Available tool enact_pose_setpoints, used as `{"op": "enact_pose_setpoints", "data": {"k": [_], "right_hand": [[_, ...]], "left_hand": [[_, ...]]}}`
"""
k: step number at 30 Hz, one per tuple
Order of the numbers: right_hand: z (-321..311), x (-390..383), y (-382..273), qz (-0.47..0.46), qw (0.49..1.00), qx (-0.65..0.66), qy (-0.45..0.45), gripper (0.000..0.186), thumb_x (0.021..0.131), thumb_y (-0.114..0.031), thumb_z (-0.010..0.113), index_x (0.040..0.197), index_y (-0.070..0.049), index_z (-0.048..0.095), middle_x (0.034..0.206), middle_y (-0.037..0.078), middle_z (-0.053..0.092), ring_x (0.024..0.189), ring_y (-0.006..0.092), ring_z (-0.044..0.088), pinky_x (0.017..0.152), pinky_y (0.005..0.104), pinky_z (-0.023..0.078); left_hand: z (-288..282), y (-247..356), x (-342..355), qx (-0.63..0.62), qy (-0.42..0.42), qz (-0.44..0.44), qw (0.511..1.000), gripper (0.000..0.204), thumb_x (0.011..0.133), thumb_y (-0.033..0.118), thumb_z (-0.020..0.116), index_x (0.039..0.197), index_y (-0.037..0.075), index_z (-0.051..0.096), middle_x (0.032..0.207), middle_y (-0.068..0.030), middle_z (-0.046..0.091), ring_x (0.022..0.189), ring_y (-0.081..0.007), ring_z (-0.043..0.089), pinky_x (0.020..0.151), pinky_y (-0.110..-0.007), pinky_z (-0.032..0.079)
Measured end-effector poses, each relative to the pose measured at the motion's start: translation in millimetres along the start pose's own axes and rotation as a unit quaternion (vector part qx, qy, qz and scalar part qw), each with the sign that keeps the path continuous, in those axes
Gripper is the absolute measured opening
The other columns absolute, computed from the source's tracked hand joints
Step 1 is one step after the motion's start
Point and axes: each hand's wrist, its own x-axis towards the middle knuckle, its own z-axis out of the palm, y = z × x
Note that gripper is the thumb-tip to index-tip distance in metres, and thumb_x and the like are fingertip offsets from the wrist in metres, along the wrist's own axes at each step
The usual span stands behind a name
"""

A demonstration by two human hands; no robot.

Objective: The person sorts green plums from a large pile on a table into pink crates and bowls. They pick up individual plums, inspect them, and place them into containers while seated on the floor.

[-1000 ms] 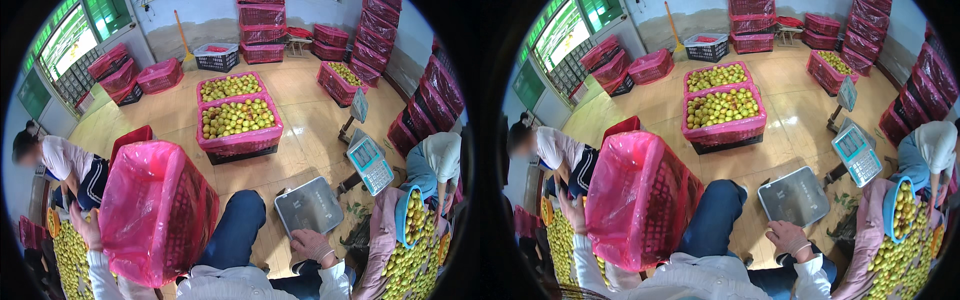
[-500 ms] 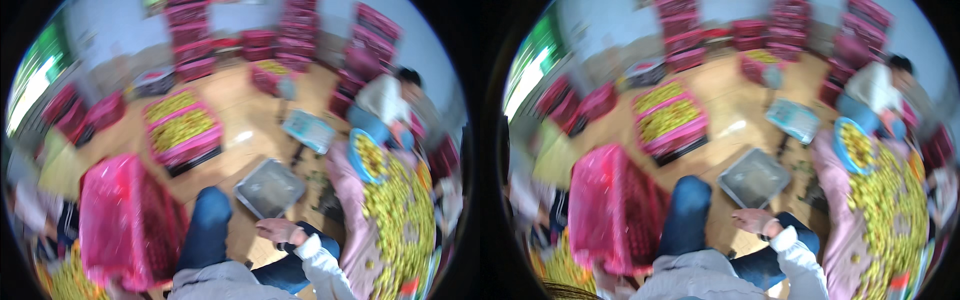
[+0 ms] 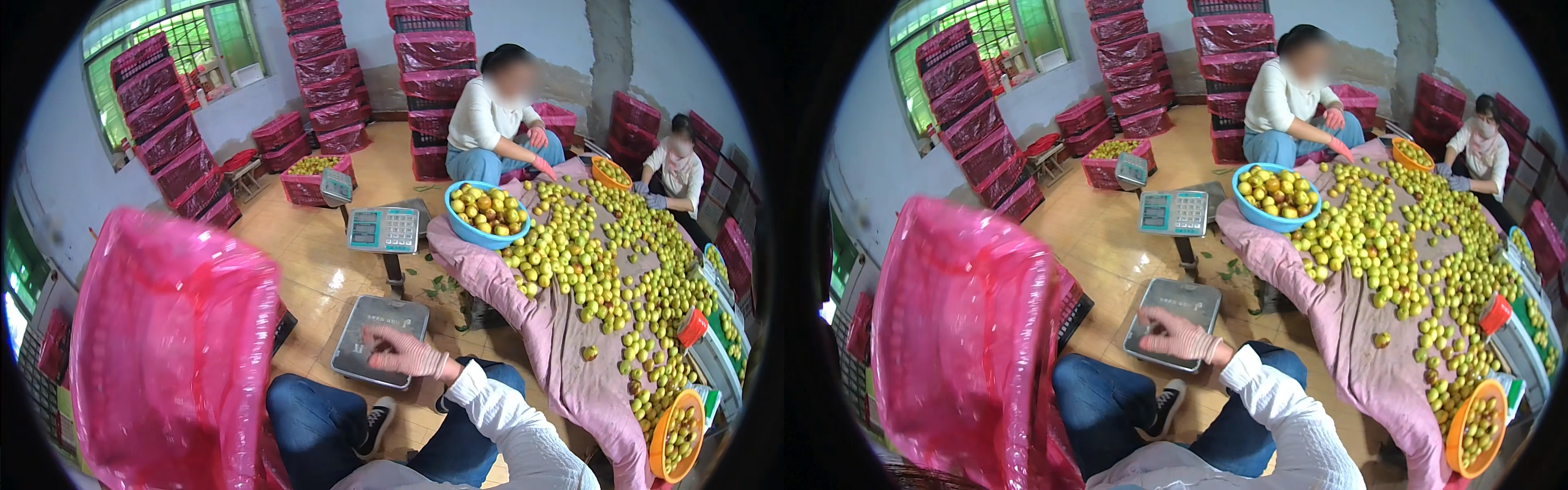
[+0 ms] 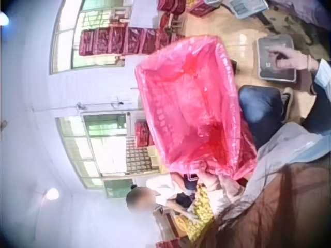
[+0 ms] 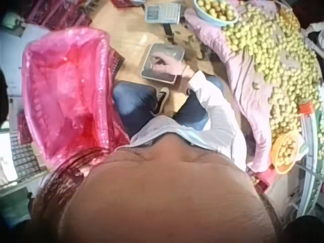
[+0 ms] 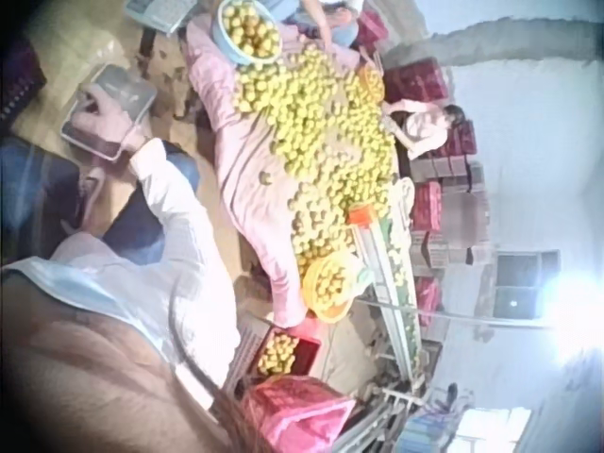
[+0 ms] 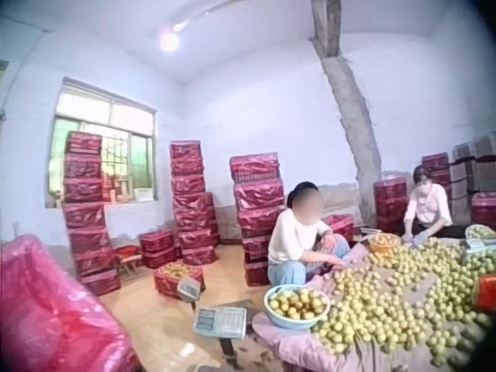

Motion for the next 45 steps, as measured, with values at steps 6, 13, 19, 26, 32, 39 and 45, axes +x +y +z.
{"op": "enact_pose_setpoints", "data": {"k": [6, 13, 19, 26, 32, 39, 45], "right_hand": [[-20, -42, 4, -0.087, 0.932, 0.319, 0.144, 0.065, 0.095, -0.04, 0.065, 0.145, -0.008, 0.039, 0.122, 0.006, 0.057, 0.105, 0.0153, 0.055, 0.094, 0.0301, 0.046], [32, -188, -57, 0.073, 0.939, 0.159, 0.297, 0.051, 0.096, -0.033, 0.066, 0.136, -0.005, 0.051, 0.114, -0.001, 0.06, 0.102, 0.0109, 0.053, 0.091, 0.03, 0.046], [80, -252, -124, 0.109, 0.888, 0.194, 0.402, 0.063, 0.092, -0.041, 0.07, 0.141, -0.009, 0.044, 0.115, -0.001, 0.056, 0.099, 0.01, 0.051, 0.085, 0.0275, 0.046], [94, -300, -126, 0.186, 0.772, 0.171, 0.583, 0.043, 0.099, -0.037, 0.061, 0.129, -0.007, 0.056, 0.104, -0.004, 0.062, 0.094, 0.0075, 0.056, 0.085, 0.0236, 0.047], [73, -370, -51, 0.19, 0.636, 0.337, 0.668, 0.064, 0.092, -0.062, 0.056, 0.134, -0.014, 0.055, 0.123, 0.002, 0.063, 0.109, 0.0179, 0.059, 0.094, 0.0391, 0.048], [101, -446, -66, 0.3, 0.452, 0.349, 0.764, 0.083, 0.088, -0.076, 0.043, 0.148, -0.02, 0.04, 0.151, 0.004, 0.043, 0.135, 0.0294, 0.042, 0.105, 0.0507, 0.037], [117, -454, -71, 0.591, 0.474, -0.276, 0.592, 0.058, 0.088, -0.044, 0.067, 0.133, -0.009, 0.055, 0.139, 0.014, 0.054, 0.13, 0.0325, 0.049, 0.108, 0.0393, 0.039]], "left_hand": [[52, 36, 63, 0.0, -0.167, 0.078, 0.983, 0.036, 0.083, 0.018, 0.057, 0.117, 0.007, 0.055, 0.105, -0.0065, 0.062, 0.099, -0.0208, 0.06, 0.092, -0.037, 0.05], [201, 119, 89, -0.075, -0.499, 0.124, 0.854, 0.047, 0.083, 0.017, 0.057, 0.127, 0.003, 0.051, 0.113, -0.0061, 0.064, 0.101, -0.0177, 0.061, 0.088, -0.033, 0.051], [304, 150, 93, 0.012, -0.597, 0.079, 0.798, 0.045, 0.087, 0.025, 0.06, 0.128, 0.006, 0.054, 0.115, -0.0067, 0.064, 0.103, -0.0167, 0.061, 0.09, -0.033, 0.05], [416, 130, 44, 0.139, -0.669, -0.059, 0.728, 0.045, 0.092, 0.035, 0.063, 0.128, 0.01, 0.059, 0.117, -0.0075, 0.065, 0.106, -0.0155, 0.06, 0.091, -0.032, 0.05], [562, -24, 46, 0.148, -0.722, -0.336, 0.586, 0.04, 0.098, 0.035, 0.059, 0.128, 0.009, 0.061, 0.12, -0.0097, 0.068, 0.114, -0.0209, 0.061, 0.103, -0.032, 0.046], [599, -171, -77, 0.039, -0.853, -0.28, 0.439, 0.057, 0.078, 0.015, 0.068, 0.133, 0.008, 0.053, 0.117, -0.0077, 0.066, 0.104, -0.0226, 0.064, 0.095, -0.038, 0.052], [612, -328, -112, 0.166, -0.796, -0.097, 0.574, 0.063, 0.081, 0.03, 0.073, 0.134, 0.005, 0.051, 0.118, -0.0127, 0.065, 0.107, -0.0264, 0.064, 0.094, -0.038, 0.05]]}}
